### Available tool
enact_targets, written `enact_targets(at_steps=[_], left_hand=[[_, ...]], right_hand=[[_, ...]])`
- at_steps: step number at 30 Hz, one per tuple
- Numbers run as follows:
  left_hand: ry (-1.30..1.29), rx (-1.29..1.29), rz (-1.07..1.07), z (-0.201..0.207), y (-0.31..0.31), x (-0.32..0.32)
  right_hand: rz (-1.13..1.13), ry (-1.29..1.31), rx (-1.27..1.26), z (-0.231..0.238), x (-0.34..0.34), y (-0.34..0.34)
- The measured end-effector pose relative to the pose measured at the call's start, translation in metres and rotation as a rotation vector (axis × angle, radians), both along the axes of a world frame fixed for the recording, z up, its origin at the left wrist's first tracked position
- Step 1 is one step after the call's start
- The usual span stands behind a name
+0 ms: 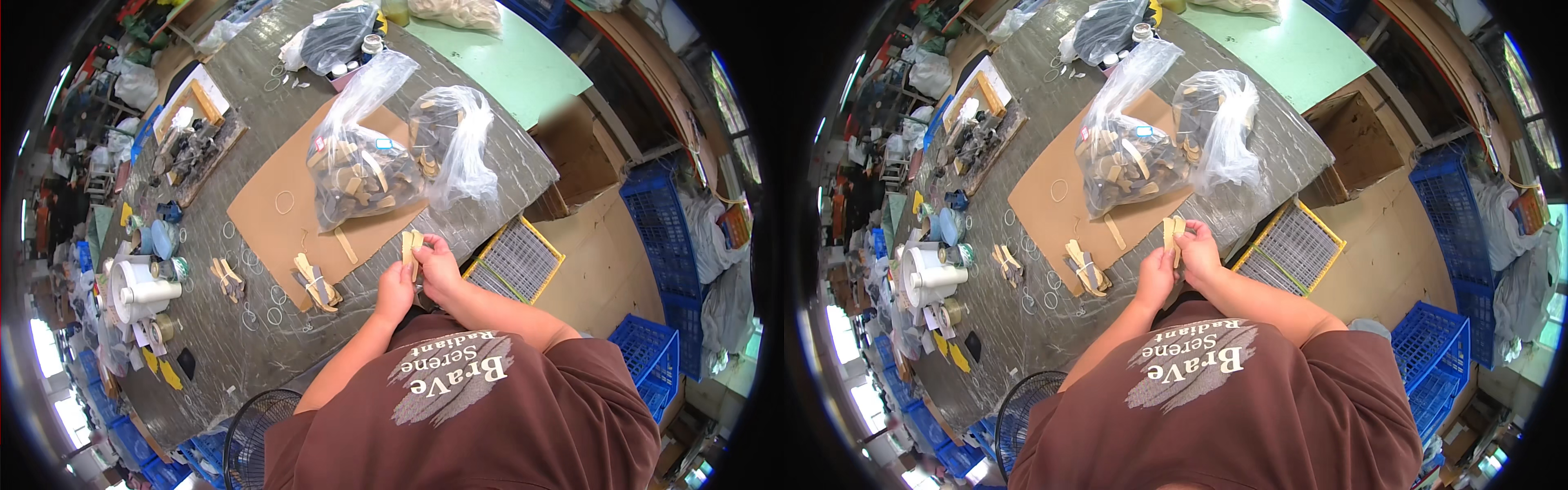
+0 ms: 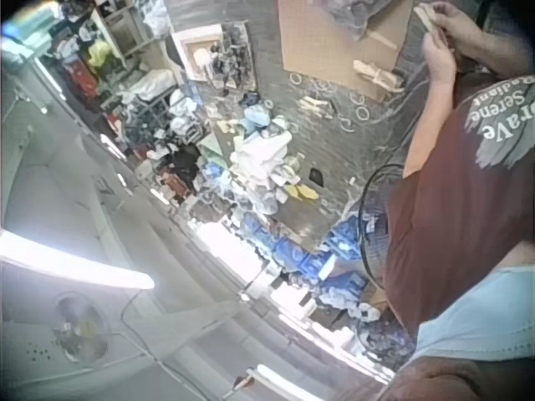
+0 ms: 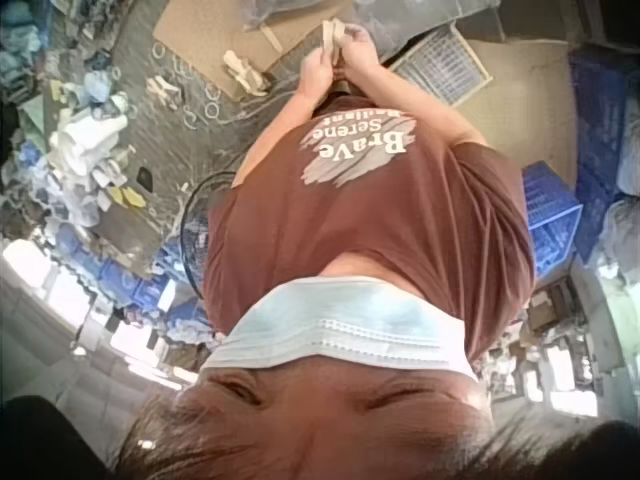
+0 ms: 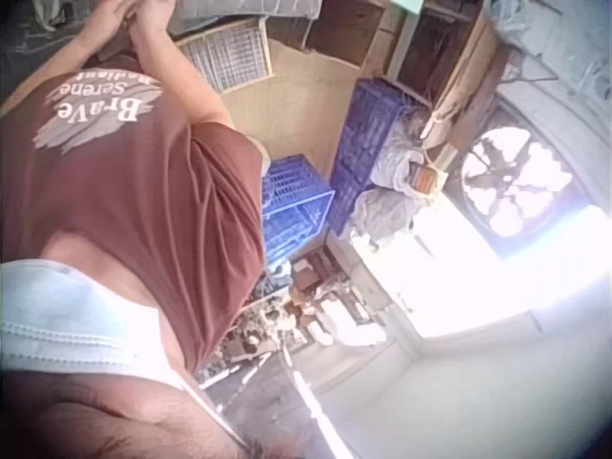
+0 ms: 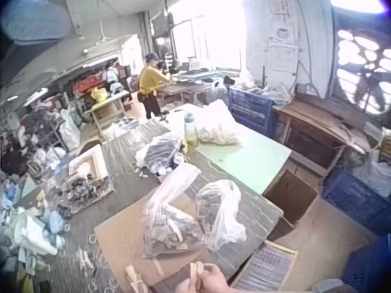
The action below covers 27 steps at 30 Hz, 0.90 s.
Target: Gathering, counting, and bagging gray fabric shoe components and small wooden pieces.
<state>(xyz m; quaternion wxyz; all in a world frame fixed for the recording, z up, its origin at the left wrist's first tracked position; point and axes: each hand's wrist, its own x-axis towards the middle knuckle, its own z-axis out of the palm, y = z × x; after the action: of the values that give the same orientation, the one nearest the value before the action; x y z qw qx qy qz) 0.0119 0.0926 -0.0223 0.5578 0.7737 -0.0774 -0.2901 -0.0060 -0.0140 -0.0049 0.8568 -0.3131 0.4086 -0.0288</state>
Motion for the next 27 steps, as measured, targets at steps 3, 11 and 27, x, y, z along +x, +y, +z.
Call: enact_targets(at_steps=[3,11,27], left_hand=[[0.246,-0.124,0.036,0.014,-0.004,0.002],[-0.305,0.245,-0.208,0.023,0.016,0.029],[-0.501,0.661,0.148,-0.009,0.057,0.068]], right_hand=[[0.177,-0.07,-0.001,0.004,-0.003,-0.005],[0.152,-0.081,-0.002,-0.007,-0.002,-0.009],[0.337,0.011,0.413,-0.01,0.009,-0.037]])
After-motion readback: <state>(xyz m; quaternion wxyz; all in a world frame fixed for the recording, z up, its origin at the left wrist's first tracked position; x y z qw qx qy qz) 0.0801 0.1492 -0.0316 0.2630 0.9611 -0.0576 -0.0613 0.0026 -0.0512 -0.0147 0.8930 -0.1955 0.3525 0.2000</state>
